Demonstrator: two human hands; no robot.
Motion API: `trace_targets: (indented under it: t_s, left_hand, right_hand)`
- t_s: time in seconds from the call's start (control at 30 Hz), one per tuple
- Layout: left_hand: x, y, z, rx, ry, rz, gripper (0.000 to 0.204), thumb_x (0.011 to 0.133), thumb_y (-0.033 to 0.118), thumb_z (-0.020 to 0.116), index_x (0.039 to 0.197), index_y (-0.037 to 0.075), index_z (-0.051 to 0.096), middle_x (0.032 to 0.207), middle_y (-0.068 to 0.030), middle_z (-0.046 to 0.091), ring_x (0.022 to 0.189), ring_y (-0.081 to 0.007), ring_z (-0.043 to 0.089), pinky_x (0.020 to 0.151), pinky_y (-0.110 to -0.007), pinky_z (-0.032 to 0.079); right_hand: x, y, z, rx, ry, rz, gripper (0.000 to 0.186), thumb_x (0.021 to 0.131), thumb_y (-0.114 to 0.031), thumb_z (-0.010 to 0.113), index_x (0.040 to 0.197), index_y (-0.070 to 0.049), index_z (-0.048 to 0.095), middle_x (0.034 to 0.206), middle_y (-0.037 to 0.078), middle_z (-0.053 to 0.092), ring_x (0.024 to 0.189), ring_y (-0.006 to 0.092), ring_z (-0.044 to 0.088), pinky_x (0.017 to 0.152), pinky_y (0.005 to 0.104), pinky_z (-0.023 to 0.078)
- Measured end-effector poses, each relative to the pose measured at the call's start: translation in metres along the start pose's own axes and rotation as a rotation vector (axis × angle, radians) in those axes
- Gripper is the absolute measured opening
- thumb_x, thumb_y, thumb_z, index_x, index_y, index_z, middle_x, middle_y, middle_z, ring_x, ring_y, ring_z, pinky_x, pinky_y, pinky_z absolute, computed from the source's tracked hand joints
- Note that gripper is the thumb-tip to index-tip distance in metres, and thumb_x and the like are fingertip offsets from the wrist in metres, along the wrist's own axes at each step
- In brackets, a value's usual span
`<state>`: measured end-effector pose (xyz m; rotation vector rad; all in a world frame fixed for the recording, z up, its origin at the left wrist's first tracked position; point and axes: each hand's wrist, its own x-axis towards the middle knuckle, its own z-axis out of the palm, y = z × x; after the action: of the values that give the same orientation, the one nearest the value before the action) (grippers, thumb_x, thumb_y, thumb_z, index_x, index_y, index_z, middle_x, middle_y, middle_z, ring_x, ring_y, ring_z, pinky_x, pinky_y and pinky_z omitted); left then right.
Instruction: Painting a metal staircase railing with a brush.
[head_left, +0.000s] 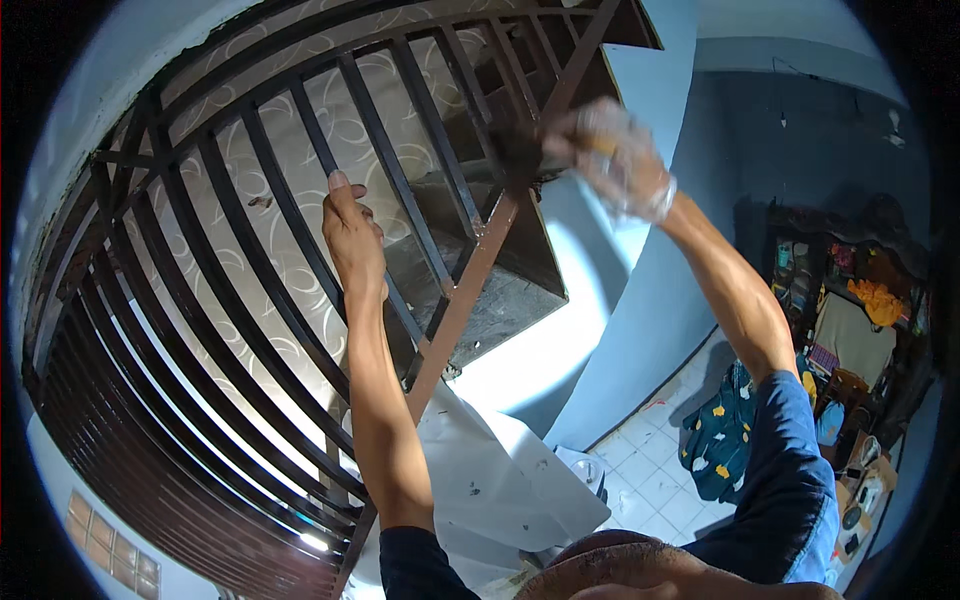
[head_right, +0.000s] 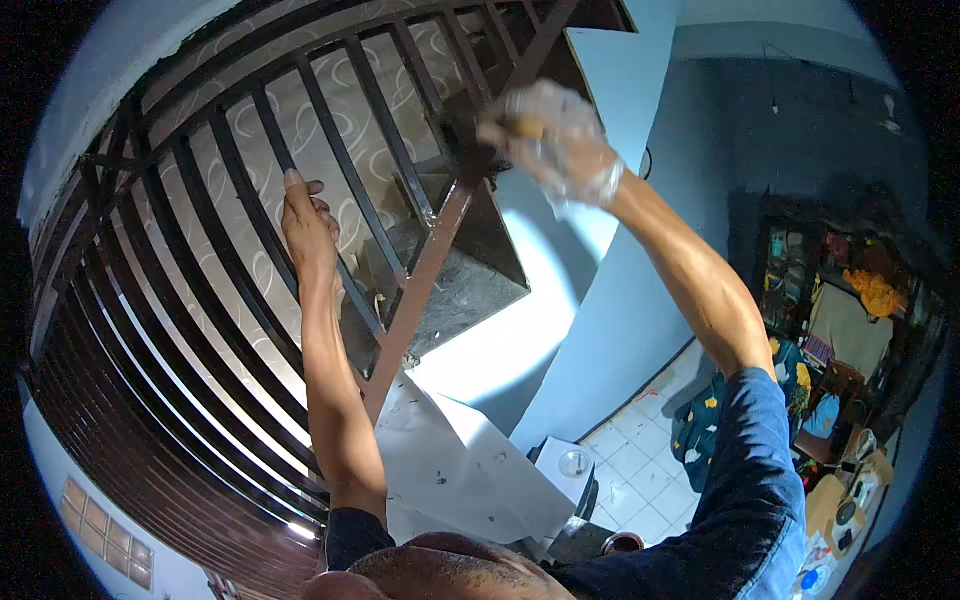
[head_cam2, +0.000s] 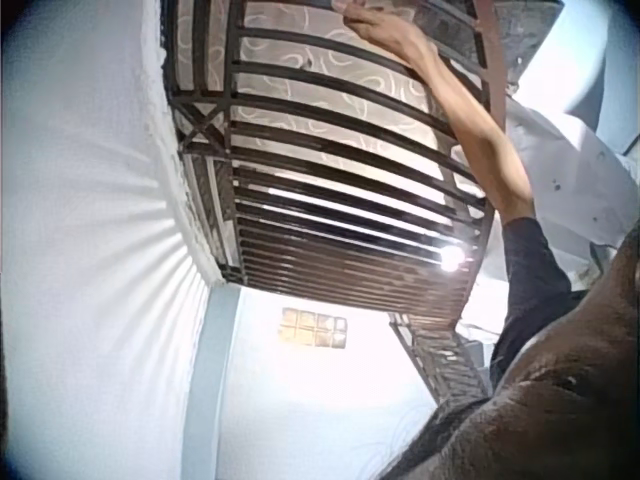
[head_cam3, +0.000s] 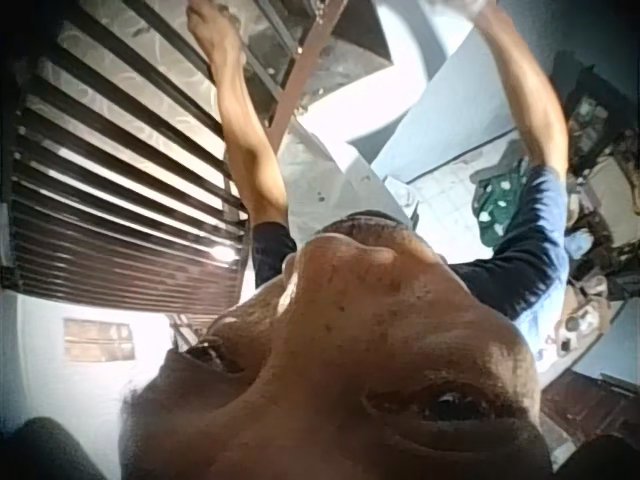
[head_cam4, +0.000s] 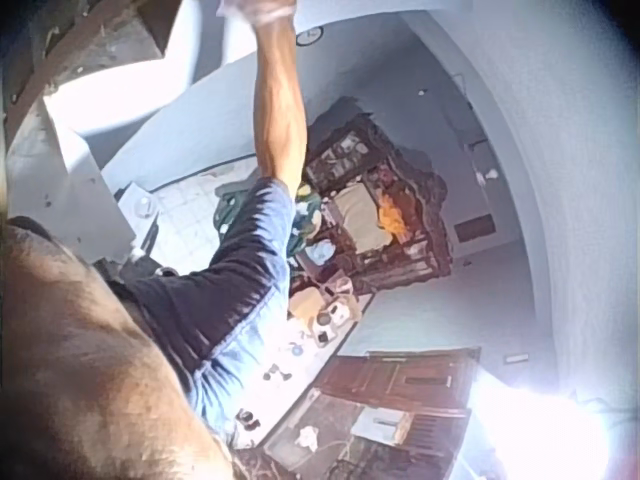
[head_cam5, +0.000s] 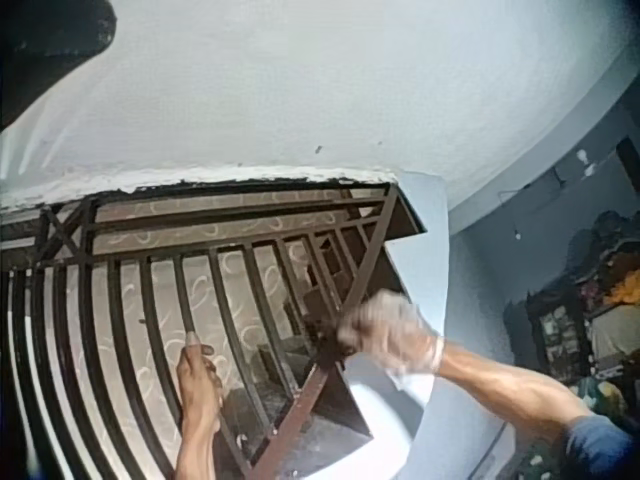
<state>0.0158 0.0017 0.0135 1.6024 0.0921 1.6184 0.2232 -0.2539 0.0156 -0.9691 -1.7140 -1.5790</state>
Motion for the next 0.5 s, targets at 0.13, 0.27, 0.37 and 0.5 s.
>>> trace_targets:
  t_s: [0.13,0.27,0.37,0.5]
  left_hand:
    - [0.0,-0.003,-0.002,-0.028,-0.01,-0.009,0.064,0.105,0.063,0.048,0.104,0.0,0.059,0.068,0.0038,0.038,0.054,-0.0058,0.039,0.049,-0.023,0.032]
    - [-0.003,0.0,-0.002,-0.02,-0.018,0.0,0.064,0.105,0.064,0.046,0.103,0.001,0.059,0.068,0.0035,0.039,0.054,-0.006,0.039,0.049,-0.023,0.032]
    - [-0.003,0.0,-0.002,0.004,-0.01,-0.003,0.064,0.105,0.065,0.045,0.103,0.002,0.06,0.068,0.0033,0.039,0.054,-0.0062,0.04,0.049,-0.022,0.032]
    - [-0.002,0.0,-0.001,-0.002,-0.016,0.006,0.065,0.105,0.065,0.045,0.103,0.002,0.06,0.068,0.0032,0.039,0.054,-0.006,0.04,0.049,-0.022,0.031]
  right_hand:
    - [0.037,0.005,0.006,0.33,0.229,0.787,0.018,0.097,-0.019,0.073,0.103,-0.002,0.073,0.09,0.005,0.073,0.087,0.0164,0.068,0.078,0.031,0.053]
    - [0.01,0.026,0.009,0.35,0.296,0.719,0.022,0.098,-0.019,0.073,0.106,0.001,0.072,0.091,0.007,0.073,0.088,0.0151,0.069,0.077,0.0286,0.054]
    - [-0.014,0.019,0.015,0.605,0.334,0.825,0.023,0.099,-0.018,0.072,0.108,0.003,0.07,0.098,0.012,0.073,0.089,0.0172,0.071,0.082,0.0302,0.057]
    - [-0.037,0.015,0.017,0.659,0.372,0.921,0.023,0.098,-0.014,0.074,0.11,0.005,0.068,0.099,0.012,0.073,0.087,0.019,0.073,0.086,0.031,0.059]
